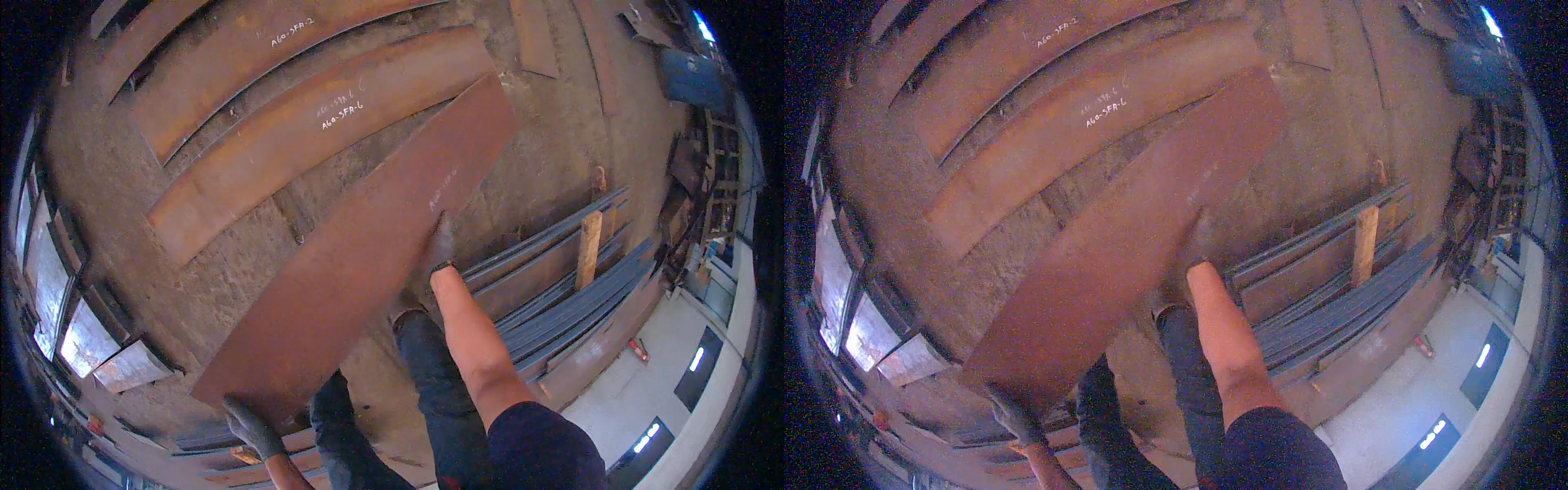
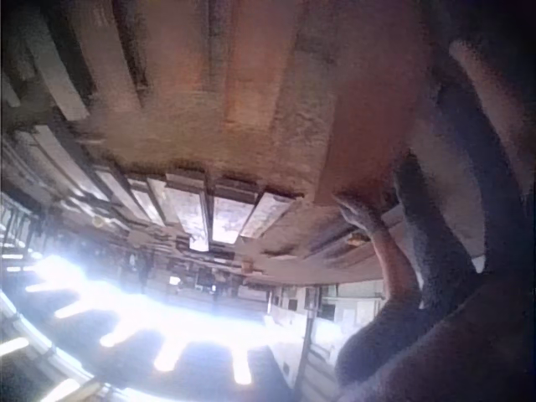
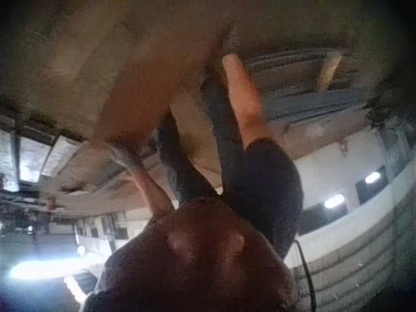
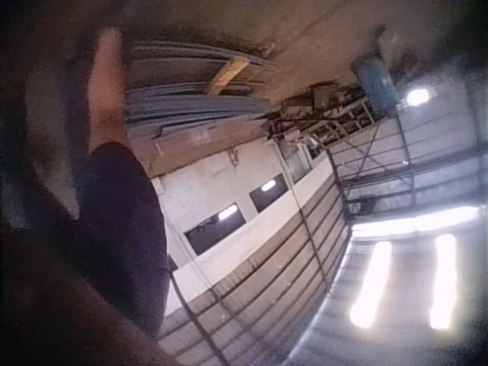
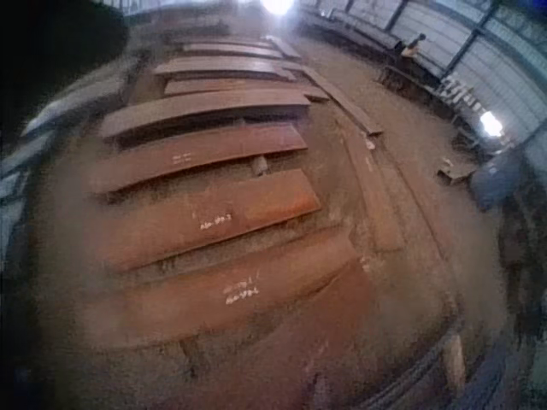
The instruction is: The person walks through a workshop, picks up curved metal sheets, and stacks them on the floor. The person then uses a white marker to label one of the sheets before placing it back in the stack.
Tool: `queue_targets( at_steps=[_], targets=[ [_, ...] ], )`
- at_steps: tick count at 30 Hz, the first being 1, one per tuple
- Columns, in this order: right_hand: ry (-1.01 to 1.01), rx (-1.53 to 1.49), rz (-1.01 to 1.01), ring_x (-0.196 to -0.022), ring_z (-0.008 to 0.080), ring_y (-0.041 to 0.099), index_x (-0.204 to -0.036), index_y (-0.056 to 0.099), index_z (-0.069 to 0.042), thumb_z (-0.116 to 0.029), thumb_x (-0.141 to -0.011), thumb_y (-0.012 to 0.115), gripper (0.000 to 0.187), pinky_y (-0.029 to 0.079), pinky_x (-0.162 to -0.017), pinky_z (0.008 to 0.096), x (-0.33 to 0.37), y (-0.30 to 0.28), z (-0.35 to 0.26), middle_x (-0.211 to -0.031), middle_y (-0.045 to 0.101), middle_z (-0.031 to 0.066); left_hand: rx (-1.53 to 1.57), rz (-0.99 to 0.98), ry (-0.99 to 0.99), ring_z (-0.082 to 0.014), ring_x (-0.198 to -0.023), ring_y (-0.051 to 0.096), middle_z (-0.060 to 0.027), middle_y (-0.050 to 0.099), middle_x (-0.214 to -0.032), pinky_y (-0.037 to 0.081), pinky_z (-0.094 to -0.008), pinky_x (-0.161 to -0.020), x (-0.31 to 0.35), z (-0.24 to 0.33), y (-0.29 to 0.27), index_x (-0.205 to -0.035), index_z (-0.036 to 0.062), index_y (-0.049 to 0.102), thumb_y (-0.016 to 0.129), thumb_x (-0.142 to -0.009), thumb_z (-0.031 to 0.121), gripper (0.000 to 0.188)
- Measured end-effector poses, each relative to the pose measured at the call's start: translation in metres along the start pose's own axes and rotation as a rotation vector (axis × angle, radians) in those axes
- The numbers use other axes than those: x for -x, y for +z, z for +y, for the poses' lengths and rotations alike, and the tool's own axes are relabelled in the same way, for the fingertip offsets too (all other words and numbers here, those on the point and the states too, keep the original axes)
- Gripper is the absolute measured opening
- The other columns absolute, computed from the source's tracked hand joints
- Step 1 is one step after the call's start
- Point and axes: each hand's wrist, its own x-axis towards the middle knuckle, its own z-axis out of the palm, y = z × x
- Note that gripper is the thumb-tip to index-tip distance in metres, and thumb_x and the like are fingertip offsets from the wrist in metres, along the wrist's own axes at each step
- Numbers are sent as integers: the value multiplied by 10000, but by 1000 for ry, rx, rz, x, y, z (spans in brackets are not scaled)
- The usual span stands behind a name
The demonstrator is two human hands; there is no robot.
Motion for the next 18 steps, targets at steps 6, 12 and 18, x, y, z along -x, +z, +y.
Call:
queue_targets(
  at_steps=[6,12,18],
  targets=[
    [-107,130,171,-1245,256,570,-1431,513,-38,-558,-1056,372,656,441,-1068,404,17,-6,-16,-1434,575,95,-24,-26,27,-283,-1047,623,-214,667,-1233,505,-423,-913,36,9,-15,-1312,-120,589,543,-1029,481,666],
    [-144,812,375,-1157,265,629,-1424,541,-88,-619,-1015,413,682,499,-996,390,29,-43,41,-1367,627,103,-77,-63,77,-246,-1004,628,-188,694,-1181,515,-416,-884,-17,-6,-30,-1257,-112,631,564,-1019,494,655],
    [212,56,97,-1351,319,505,-1509,466,-150,-729,-962,342,807,434,-1105,491,-25,-73,96,-1480,542,100,-107,-142,-29,-197,-958,600,-123,696,-1096,506,-391,-851,-101,-33,-2,-1200,-91,665,554,-1015,538,665]
  ],
)
